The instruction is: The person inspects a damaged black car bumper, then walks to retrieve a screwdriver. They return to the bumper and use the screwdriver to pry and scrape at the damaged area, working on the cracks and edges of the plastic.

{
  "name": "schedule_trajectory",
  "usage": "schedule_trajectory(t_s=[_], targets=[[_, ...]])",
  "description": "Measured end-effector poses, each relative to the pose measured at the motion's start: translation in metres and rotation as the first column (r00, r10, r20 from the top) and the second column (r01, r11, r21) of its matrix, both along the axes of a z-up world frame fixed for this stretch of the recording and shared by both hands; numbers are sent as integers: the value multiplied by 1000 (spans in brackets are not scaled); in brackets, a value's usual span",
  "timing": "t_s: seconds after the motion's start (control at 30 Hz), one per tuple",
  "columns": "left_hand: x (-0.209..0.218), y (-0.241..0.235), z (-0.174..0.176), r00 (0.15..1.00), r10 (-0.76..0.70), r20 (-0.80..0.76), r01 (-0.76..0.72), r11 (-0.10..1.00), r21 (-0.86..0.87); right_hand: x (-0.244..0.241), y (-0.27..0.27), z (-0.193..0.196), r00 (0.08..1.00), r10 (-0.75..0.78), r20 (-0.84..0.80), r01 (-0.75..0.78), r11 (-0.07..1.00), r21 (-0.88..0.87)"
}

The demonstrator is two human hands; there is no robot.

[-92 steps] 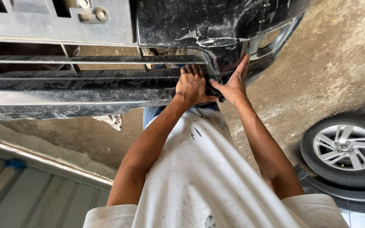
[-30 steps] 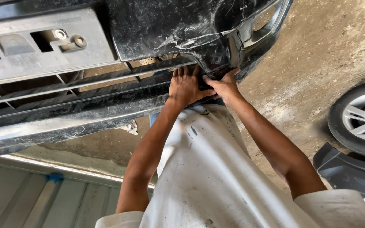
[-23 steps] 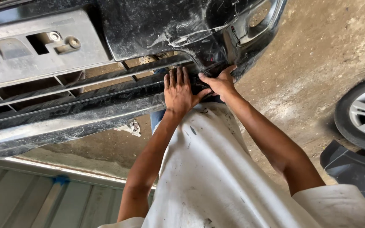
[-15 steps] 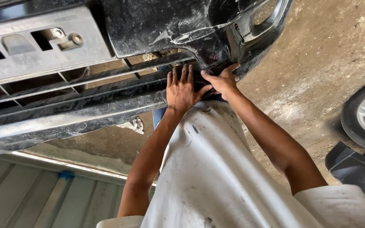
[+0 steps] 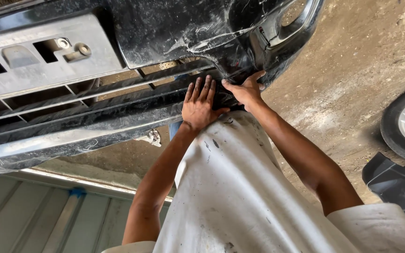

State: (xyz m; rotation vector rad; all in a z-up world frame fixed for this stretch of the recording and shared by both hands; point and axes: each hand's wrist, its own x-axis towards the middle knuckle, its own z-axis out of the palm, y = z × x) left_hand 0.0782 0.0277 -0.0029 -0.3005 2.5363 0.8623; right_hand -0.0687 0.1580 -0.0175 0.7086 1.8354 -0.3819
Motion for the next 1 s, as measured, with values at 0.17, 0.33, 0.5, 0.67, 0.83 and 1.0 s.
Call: schedule_trajectory(t_s=[0.17,0.33,0.5,0.67,0.83,1.0], targets=[[0,-2,-2,998,20,-52,-20,1000,0,1,-6,1,999,-24,-21,24,999,26],[-2,-4,1,995,35,-90,-34,999,2,0,-4,-2,999,-43,-28,43,999,20],[0,1,28,945,159,-285,-176,984,-35,-1,-8,13,997,-69,-30,69,998,-13],[-8,9,45,882,318,-347,-360,931,-59,13,11,-10,997,-13,-72,11,999,-30],[-11,8,39,894,312,-321,-359,928,-98,6,1,-1,999,-19,-42,18,999,-29],[-13,9,36,886,327,-329,-375,922,-95,7,4,-9,999,-29,-44,28,1000,-7]])
